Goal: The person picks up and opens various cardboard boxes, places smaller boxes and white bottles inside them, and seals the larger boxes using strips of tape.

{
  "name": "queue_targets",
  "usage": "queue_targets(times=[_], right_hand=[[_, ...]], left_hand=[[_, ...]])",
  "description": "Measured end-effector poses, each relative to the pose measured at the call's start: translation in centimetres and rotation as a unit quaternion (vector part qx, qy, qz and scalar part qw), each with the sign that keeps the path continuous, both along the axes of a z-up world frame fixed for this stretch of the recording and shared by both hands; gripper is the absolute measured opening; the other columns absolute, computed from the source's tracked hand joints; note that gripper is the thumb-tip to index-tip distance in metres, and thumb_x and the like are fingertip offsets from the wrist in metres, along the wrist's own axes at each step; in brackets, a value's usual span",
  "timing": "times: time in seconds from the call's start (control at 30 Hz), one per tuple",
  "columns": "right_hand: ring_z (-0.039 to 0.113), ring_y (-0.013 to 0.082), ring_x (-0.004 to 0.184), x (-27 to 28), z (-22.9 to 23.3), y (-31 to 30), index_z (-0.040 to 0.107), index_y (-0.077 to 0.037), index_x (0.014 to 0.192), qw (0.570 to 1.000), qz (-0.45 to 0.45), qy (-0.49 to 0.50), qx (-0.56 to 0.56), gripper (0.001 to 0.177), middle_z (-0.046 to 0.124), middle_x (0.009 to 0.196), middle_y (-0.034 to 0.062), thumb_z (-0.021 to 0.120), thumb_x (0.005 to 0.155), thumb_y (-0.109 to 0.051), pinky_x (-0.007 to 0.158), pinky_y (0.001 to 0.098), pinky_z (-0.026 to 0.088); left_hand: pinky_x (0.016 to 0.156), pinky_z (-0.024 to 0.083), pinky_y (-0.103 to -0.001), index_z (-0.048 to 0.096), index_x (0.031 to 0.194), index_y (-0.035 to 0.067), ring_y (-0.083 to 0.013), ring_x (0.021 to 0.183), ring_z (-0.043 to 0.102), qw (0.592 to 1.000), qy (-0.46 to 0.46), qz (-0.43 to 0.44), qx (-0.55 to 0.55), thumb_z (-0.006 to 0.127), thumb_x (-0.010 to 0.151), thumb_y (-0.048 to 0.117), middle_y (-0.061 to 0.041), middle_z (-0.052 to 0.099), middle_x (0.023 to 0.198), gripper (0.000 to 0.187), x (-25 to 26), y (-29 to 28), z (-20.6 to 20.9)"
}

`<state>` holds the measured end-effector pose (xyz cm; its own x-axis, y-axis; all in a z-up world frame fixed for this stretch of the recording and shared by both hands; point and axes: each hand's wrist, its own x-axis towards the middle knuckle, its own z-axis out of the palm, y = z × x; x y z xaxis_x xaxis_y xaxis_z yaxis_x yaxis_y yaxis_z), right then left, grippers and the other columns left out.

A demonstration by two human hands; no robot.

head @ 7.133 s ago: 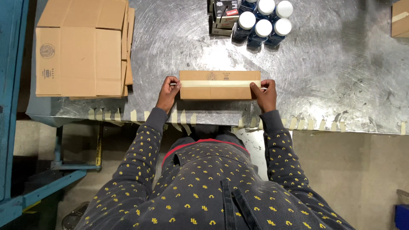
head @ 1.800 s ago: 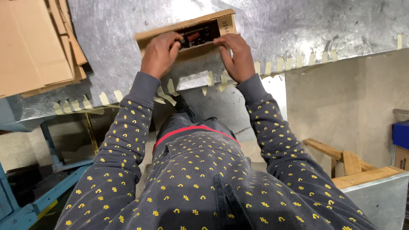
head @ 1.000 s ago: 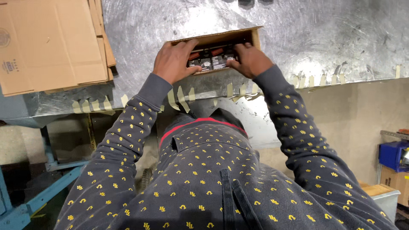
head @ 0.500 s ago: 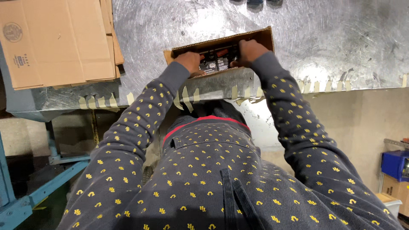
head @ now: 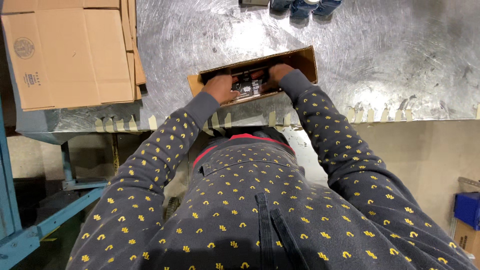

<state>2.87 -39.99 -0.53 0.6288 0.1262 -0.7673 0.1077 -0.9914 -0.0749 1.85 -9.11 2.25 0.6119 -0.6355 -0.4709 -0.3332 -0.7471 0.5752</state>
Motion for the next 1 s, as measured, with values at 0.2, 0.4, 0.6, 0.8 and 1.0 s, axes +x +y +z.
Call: queue_targets(times=[0.2, 0.4, 0.6, 0.8, 1.0], right_hand=[[0.085, 0.0486, 0.111, -0.5, 1.3, -0.3, 0.089, 0.006, 0.114, 0.996, -0.043, -0.049, 0.059, 0.077, 0.087, 0.107, 0.0287, 0.085, 0.104, -0.070, 0.102, 0.0598, 0.070], [0.081, 0.0531, 0.122, -1.2, 5.4, 0.0, 0.079, 0.012, 0.140, 0.989, -0.100, -0.065, 0.090, 0.081, 0.084, 0.122, 0.0328, 0.086, 0.107, -0.061, 0.103, 0.0644, 0.070], [0.084, 0.0486, 0.105, -2.8, 7.5, -1.1, 0.083, 0.010, 0.129, 0.982, -0.131, -0.072, 0.114, 0.070, 0.084, 0.107, 0.0300, 0.087, 0.110, -0.058, 0.091, 0.0640, 0.072], [0.078, 0.0605, 0.119, -5.8, 9.8, -1.7, 0.076, 0.006, 0.134, 0.958, -0.103, -0.127, 0.234, 0.045, 0.080, 0.123, 0.0352, 0.095, 0.106, -0.024, 0.093, 0.0696, 0.071], [0.082, 0.0566, 0.107, -5.6, 9.1, -0.7, 0.070, 0.003, 0.145, 0.978, -0.012, -0.095, 0.186, 0.060, 0.082, 0.120, 0.0326, 0.093, 0.102, -0.032, 0.084, 0.0694, 0.073]], left_hand=[[0.095, 0.069, -0.067, 0.068, 0.132, -0.005, -0.0591, 0.116, 0.079, 0.997, -0.064, 0.016, -0.041, 0.090, 0.105, 0.042, -0.036, 0.079, 0.124, 0.059, -0.8, 0.8, 1.9], [0.090, 0.071, -0.069, 0.055, 0.155, 0.009, -0.0609, 0.107, 0.081, 0.996, -0.093, -0.008, -0.005, 0.086, 0.107, 0.039, -0.030, 0.077, 0.124, 0.065, -1.6, 1.6, 2.8], [0.091, 0.069, -0.067, 0.048, 0.161, 0.016, -0.0600, 0.106, 0.082, 0.990, -0.115, -0.008, -0.077, 0.088, 0.106, 0.030, -0.032, 0.079, 0.118, 0.070, -2.6, 1.5, 2.8], [0.099, 0.066, -0.069, 0.062, 0.164, 0.007, -0.0596, 0.114, 0.080, 0.990, -0.115, -0.021, -0.074, 0.085, 0.106, 0.039, -0.035, 0.079, 0.124, 0.070, -1.5, 1.3, 3.0], [0.097, 0.067, -0.068, 0.068, 0.155, 0.008, -0.0579, 0.112, 0.081, 0.993, -0.098, -0.034, -0.063, 0.083, 0.105, 0.041, -0.034, 0.081, 0.122, 0.062, -1.0, 1.0, 3.2]])
